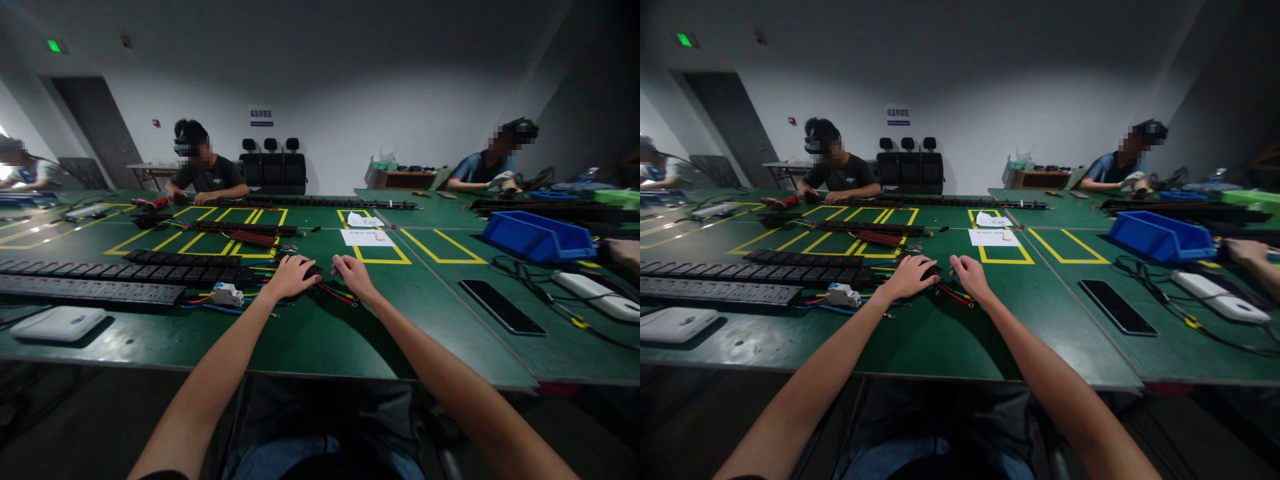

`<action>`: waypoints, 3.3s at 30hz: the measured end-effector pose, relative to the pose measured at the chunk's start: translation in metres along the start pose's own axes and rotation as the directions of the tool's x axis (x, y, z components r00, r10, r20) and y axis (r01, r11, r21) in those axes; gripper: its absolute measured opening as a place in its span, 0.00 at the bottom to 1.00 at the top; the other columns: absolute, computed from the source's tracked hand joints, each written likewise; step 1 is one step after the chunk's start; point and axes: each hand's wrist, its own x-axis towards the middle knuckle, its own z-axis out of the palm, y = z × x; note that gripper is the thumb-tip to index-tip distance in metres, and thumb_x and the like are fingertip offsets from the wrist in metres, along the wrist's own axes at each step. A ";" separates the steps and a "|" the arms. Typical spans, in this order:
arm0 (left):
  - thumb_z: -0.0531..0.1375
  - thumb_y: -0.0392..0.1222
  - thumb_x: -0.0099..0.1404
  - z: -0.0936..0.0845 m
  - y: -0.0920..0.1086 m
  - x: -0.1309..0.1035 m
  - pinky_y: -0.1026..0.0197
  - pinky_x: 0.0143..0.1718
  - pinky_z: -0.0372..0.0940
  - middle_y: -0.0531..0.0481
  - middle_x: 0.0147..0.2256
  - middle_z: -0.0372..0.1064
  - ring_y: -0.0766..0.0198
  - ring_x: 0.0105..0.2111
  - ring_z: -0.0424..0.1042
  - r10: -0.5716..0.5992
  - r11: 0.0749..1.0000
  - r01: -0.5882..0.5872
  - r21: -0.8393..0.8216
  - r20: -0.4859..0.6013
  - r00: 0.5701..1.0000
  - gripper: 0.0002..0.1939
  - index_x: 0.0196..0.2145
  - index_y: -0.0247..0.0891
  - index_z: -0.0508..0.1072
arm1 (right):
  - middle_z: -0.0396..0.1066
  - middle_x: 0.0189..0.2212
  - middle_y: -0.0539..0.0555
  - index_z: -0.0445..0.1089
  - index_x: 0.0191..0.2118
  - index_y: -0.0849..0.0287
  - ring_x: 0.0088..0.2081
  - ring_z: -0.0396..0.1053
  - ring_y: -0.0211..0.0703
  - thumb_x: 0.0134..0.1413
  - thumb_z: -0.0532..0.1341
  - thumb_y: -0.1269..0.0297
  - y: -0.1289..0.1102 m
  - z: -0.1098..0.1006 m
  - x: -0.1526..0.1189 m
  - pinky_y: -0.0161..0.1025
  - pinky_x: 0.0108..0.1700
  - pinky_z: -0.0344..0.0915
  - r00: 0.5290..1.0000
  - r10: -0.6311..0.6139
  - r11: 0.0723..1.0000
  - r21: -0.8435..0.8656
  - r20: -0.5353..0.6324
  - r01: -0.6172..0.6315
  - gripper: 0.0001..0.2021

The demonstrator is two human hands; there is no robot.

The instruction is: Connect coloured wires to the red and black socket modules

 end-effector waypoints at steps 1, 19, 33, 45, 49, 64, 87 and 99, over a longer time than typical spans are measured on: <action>0.48 0.68 0.75 0.000 0.000 0.000 0.41 0.66 0.53 0.38 0.60 0.69 0.46 0.62 0.65 0.001 1.000 -0.001 -0.002 -0.001 1.000 0.34 0.65 0.42 0.71 | 0.75 0.25 0.54 0.70 0.29 0.54 0.25 0.65 0.41 0.60 0.58 0.31 -0.003 -0.001 -0.002 0.37 0.29 0.59 0.998 -0.056 0.997 -0.056 -0.007 0.056 0.28; 0.49 0.68 0.75 -0.001 0.000 -0.001 0.42 0.66 0.53 0.39 0.61 0.69 0.47 0.62 0.64 0.008 1.000 -0.008 0.002 -0.008 1.000 0.34 0.64 0.42 0.71 | 0.77 0.27 0.54 0.71 0.32 0.52 0.27 0.71 0.44 0.71 0.53 0.47 -0.009 0.003 -0.013 0.37 0.33 0.58 0.986 -0.135 0.946 -0.310 -0.098 0.099 0.21; 0.51 0.70 0.73 -0.002 -0.003 0.001 0.42 0.65 0.54 0.39 0.60 0.69 0.45 0.62 0.64 0.001 1.000 -0.001 -0.027 0.022 1.000 0.35 0.65 0.43 0.71 | 0.78 0.24 0.57 0.75 0.33 0.59 0.24 0.71 0.44 0.58 0.59 0.41 0.025 0.002 0.006 0.36 0.25 0.61 0.946 0.269 0.953 0.193 -0.183 -0.234 0.23; 0.51 0.70 0.74 -0.002 -0.003 0.003 0.41 0.65 0.54 0.39 0.60 0.69 0.45 0.62 0.64 0.009 1.000 -0.009 -0.028 0.026 1.000 0.35 0.64 0.44 0.71 | 0.75 0.22 0.53 0.73 0.50 0.62 0.13 0.49 0.29 0.60 0.64 0.51 0.027 0.005 0.006 0.31 0.16 0.42 0.886 0.454 0.837 0.385 -0.094 -0.388 0.20; 0.51 0.70 0.73 -0.002 -0.003 0.002 0.42 0.65 0.54 0.39 0.60 0.69 0.45 0.62 0.64 0.009 1.000 -0.008 -0.029 0.027 1.000 0.35 0.64 0.43 0.71 | 0.74 0.21 0.51 0.72 0.51 0.59 0.13 0.51 0.31 0.59 0.66 0.48 0.027 0.005 0.006 0.30 0.15 0.42 0.886 0.458 0.835 0.380 -0.077 -0.398 0.22; 0.52 0.69 0.73 -0.002 0.002 0.001 0.40 0.65 0.54 0.39 0.61 0.67 0.43 0.62 0.64 -0.099 0.995 0.099 -0.009 -0.015 0.995 0.35 0.64 0.43 0.71 | 0.79 0.28 0.57 0.78 0.32 0.60 0.19 0.62 0.35 0.53 0.65 0.44 0.001 -0.026 0.009 0.35 0.21 0.59 0.994 0.069 0.997 0.043 -0.083 -0.066 0.20; 0.54 0.66 0.74 -0.005 0.005 0.000 0.40 0.65 0.55 0.38 0.61 0.67 0.43 0.62 0.64 -0.099 0.995 0.099 0.014 -0.017 0.995 0.33 0.64 0.41 0.71 | 0.72 0.30 0.52 0.77 0.43 0.60 0.28 0.66 0.38 0.55 0.65 0.38 0.009 -0.076 0.016 0.36 0.30 0.60 0.920 0.073 0.980 -0.198 0.385 0.006 0.27; 0.55 0.65 0.74 -0.006 0.007 0.000 0.41 0.65 0.55 0.38 0.62 0.67 0.44 0.62 0.64 -0.107 0.994 0.107 0.033 -0.008 0.994 0.33 0.64 0.40 0.70 | 0.78 0.36 0.54 0.77 0.35 0.56 0.37 0.72 0.44 0.62 0.68 0.54 -0.009 -0.048 0.001 0.37 0.34 0.56 0.946 -0.115 0.536 -0.783 0.304 0.316 0.11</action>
